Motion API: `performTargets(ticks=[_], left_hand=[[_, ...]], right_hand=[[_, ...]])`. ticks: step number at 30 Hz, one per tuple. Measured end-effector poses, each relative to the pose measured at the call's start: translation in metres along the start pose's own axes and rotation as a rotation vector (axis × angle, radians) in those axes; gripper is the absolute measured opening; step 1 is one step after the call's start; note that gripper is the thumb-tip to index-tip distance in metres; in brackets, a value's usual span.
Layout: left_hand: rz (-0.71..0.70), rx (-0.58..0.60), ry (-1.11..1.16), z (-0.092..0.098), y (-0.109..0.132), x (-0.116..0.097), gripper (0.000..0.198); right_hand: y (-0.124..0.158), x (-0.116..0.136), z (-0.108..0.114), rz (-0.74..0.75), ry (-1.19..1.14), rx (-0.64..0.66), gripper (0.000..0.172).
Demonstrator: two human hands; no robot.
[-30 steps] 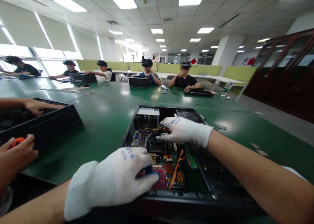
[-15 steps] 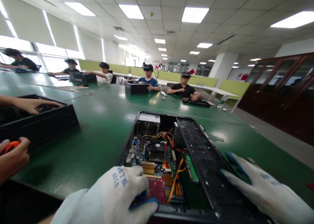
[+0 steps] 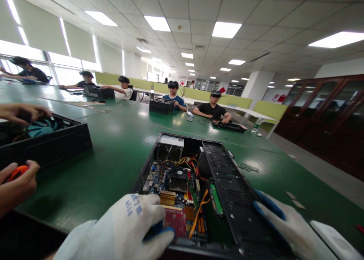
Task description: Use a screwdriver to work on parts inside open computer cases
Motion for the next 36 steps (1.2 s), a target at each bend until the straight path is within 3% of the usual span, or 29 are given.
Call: performTargets(ticks=[3, 6, 12, 26, 32, 36], left_hand=[[0.056, -0.019, -0.014, 0.004, 0.004, 0.017, 0.027], [0.117, -0.078, -0.05, 0.007, 0.01, 0.046, 0.035], [0.154, -0.133, -0.091, 0.027, 0.028, 0.11, 0.04], [0.327, -0.284, -0.264, 0.068, 0.055, 0.195, 0.044], [0.419, -0.316, -0.254, 0.079, 0.067, 0.232, 0.052], [0.473, -0.395, -0.317, 0.074, 0.075, 0.233, 0.052]], right_hand=[[0.001, 0.012, -0.011, -0.038, -0.178, 0.187, 0.059], [-0.002, 0.033, -0.03, 0.001, -0.242, 0.277, 0.053], [-0.013, 0.089, -0.072, 0.142, -0.241, 0.28, 0.047], [-0.038, 0.167, -0.156, 0.305, -0.273, 0.347, 0.041], [-0.041, 0.18, -0.185, 0.329, -0.361, 0.345, 0.045], [-0.037, 0.172, -0.187, 0.334, -0.501, 0.368, 0.048]])
Point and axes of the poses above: each hand's wrist, its own y-axis away from the middle knuckle, its own z-axis out of the back of the hand, x = y × z, the point moved 1 cm from there along -y, towards the middle knuckle, and after that the axes turned 13 degrees about -x, right-handed, at the moved point
